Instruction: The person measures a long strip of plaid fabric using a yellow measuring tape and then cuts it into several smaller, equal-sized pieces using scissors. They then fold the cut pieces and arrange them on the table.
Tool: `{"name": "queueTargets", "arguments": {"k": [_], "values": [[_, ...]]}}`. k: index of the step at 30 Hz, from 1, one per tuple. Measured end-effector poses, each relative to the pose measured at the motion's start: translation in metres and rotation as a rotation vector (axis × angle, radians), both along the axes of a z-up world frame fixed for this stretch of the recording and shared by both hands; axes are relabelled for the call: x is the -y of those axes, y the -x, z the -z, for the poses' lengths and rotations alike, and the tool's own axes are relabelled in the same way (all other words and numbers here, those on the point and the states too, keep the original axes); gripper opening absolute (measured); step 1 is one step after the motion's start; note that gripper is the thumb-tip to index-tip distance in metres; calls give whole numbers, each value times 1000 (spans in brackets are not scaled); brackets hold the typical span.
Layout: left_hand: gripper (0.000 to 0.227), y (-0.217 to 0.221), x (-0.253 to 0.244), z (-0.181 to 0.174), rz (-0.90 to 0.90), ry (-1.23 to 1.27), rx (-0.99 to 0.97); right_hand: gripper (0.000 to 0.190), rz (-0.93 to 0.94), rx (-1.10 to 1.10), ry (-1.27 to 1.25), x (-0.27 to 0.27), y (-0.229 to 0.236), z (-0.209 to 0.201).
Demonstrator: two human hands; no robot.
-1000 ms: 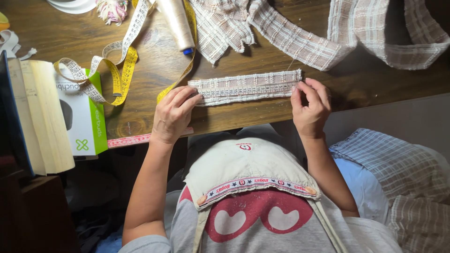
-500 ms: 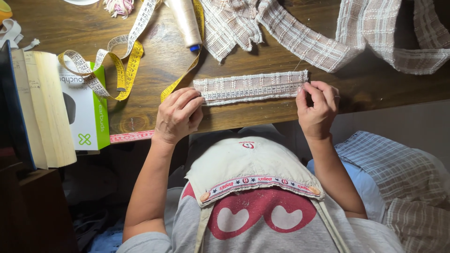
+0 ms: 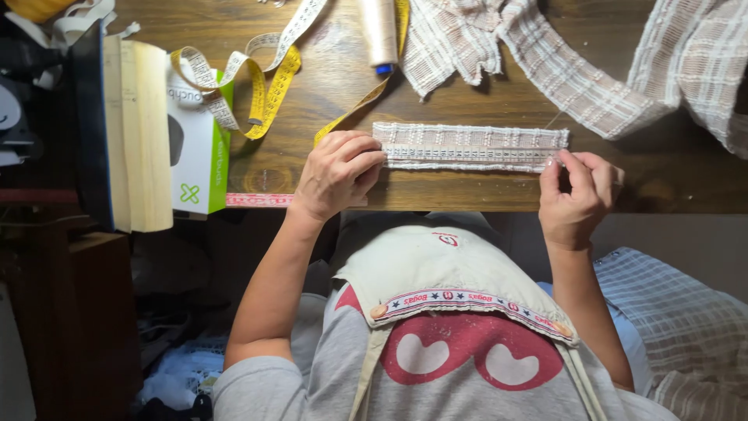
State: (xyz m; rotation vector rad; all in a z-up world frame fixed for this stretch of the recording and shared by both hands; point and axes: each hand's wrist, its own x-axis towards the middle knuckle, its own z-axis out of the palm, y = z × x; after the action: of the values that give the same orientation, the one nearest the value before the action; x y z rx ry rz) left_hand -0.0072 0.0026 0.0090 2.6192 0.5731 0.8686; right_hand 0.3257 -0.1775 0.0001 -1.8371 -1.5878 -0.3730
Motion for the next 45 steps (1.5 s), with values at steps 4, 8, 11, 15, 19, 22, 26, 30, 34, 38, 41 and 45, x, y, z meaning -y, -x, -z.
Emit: {"name": "queueTargets", "arguments": {"k": [4, 8, 11, 15, 19, 22, 26, 30, 34, 38, 41, 45], "values": [[10, 4, -4, -1, 2, 84, 70, 9, -8, 57, -10, -1, 0, 5], [9, 11, -8, 6, 52, 106, 75, 14, -42, 51, -1, -2, 2, 6], [15, 11, -10, 7, 47, 16, 93, 14, -57, 38, 23, -3, 2, 8], [16, 10, -14, 10, 4, -152, 46, 14, -63, 42, 27, -2, 1, 10], [18, 9, -17, 12, -3, -169, 5, 17, -53, 66, 22, -2, 1, 7], [14, 13, -18, 5, -4, -123, -29, 15, -62, 68, 12, -1, 4, 4], [19, 18, -23, 4, 37, -93, -9, 13, -55, 80, 13, -1, 4, 5], [12, 19, -26, -10, 57, -54, 10, 12, -62, 88, 13, 0, 3, 5], [7, 18, -25, -7, 33, -47, 11, 13, -84, 104, 21, 1, -2, 4], [5, 17, -26, 2, 9, -39, 24, 11, -86, 117, 28, 1, -4, 5], [4, 17, -28, 2, -19, -6, 21, 11, -80, 110, 23, 1, -3, 5], [12, 17, -28, 10, -92, 142, 28, 11, -71, 106, 23, 1, -1, 4]]}}
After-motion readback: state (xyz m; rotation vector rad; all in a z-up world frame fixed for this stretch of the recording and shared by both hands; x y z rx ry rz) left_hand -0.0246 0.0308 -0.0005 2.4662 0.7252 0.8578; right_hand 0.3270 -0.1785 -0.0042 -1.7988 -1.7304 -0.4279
